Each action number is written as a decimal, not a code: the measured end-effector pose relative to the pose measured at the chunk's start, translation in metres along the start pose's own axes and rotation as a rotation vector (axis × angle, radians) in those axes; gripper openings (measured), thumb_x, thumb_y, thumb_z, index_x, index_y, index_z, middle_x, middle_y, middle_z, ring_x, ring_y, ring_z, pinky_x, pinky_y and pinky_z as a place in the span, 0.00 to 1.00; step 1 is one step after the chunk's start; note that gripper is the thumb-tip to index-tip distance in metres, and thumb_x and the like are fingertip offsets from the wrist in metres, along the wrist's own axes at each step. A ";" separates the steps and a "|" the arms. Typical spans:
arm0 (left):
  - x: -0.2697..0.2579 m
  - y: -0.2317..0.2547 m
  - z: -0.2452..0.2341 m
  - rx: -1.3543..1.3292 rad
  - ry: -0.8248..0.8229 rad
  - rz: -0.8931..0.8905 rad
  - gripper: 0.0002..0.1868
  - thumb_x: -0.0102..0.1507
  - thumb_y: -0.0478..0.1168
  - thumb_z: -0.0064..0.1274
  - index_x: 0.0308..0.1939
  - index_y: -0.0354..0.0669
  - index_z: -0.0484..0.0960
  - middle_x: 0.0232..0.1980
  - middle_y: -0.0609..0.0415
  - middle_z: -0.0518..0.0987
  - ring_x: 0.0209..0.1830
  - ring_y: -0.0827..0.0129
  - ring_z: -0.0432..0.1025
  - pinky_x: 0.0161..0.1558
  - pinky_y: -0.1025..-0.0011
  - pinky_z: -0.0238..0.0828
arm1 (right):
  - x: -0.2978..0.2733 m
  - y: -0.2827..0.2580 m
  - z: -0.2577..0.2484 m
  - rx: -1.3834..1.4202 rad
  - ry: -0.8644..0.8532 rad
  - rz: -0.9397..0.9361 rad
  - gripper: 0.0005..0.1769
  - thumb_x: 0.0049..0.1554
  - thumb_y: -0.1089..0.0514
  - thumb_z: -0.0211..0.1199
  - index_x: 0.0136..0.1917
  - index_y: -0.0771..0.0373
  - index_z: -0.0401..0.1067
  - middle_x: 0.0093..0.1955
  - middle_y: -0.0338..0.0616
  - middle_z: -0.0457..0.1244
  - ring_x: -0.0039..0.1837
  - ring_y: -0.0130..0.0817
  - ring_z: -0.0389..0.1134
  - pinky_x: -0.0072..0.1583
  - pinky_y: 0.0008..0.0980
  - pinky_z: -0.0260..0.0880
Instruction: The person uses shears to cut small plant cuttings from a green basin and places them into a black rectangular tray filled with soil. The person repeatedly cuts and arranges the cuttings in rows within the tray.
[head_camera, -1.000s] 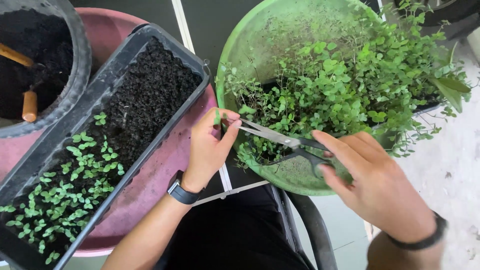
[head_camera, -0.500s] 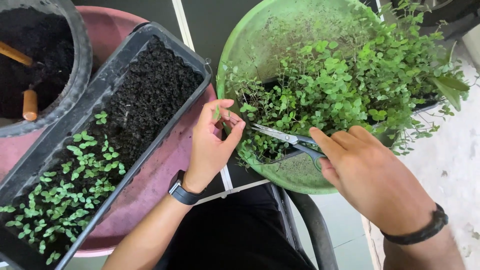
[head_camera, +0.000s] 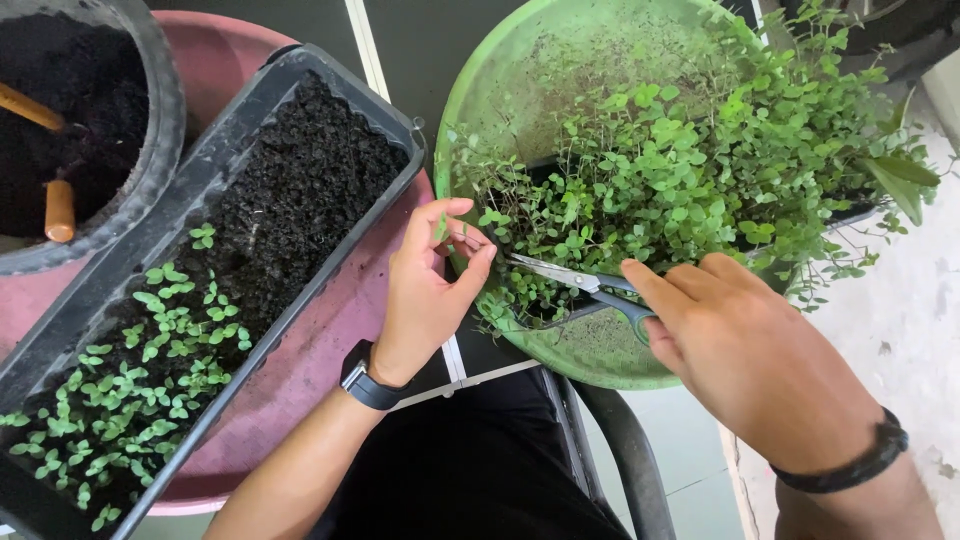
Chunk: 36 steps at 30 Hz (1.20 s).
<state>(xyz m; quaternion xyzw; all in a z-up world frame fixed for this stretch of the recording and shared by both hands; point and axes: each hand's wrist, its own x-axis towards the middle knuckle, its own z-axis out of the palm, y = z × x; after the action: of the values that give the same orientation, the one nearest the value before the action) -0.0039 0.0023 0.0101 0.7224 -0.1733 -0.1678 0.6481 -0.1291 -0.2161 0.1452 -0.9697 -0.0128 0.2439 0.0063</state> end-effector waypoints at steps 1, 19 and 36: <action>0.000 0.000 0.000 0.000 0.001 0.000 0.21 0.66 0.33 0.57 0.61 0.47 0.70 0.41 0.59 0.74 0.45 0.74 0.76 0.47 0.76 0.72 | -0.001 0.001 -0.001 -0.001 0.000 -0.001 0.25 0.61 0.53 0.55 0.71 0.56 0.63 0.39 0.38 0.67 0.45 0.40 0.63 0.49 0.41 0.68; -0.001 0.002 0.001 0.026 -0.003 0.036 0.22 0.65 0.32 0.58 0.62 0.45 0.70 0.41 0.58 0.74 0.45 0.74 0.75 0.48 0.75 0.74 | -0.002 0.005 -0.002 0.091 0.032 -0.014 0.24 0.61 0.53 0.56 0.70 0.55 0.64 0.37 0.38 0.64 0.44 0.41 0.61 0.47 0.41 0.65; -0.015 0.025 -0.031 0.150 0.198 0.311 0.20 0.67 0.29 0.55 0.61 0.40 0.67 0.42 0.54 0.81 0.42 0.70 0.76 0.57 0.69 0.73 | -0.003 -0.004 -0.006 0.176 0.229 -0.051 0.26 0.61 0.57 0.57 0.72 0.59 0.65 0.46 0.45 0.66 0.50 0.44 0.64 0.49 0.43 0.69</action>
<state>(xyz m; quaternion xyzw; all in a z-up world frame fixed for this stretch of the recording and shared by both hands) -0.0036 0.0342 0.0381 0.7460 -0.2304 0.0196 0.6245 -0.1292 -0.2125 0.1516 -0.9862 -0.0151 0.1317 0.0988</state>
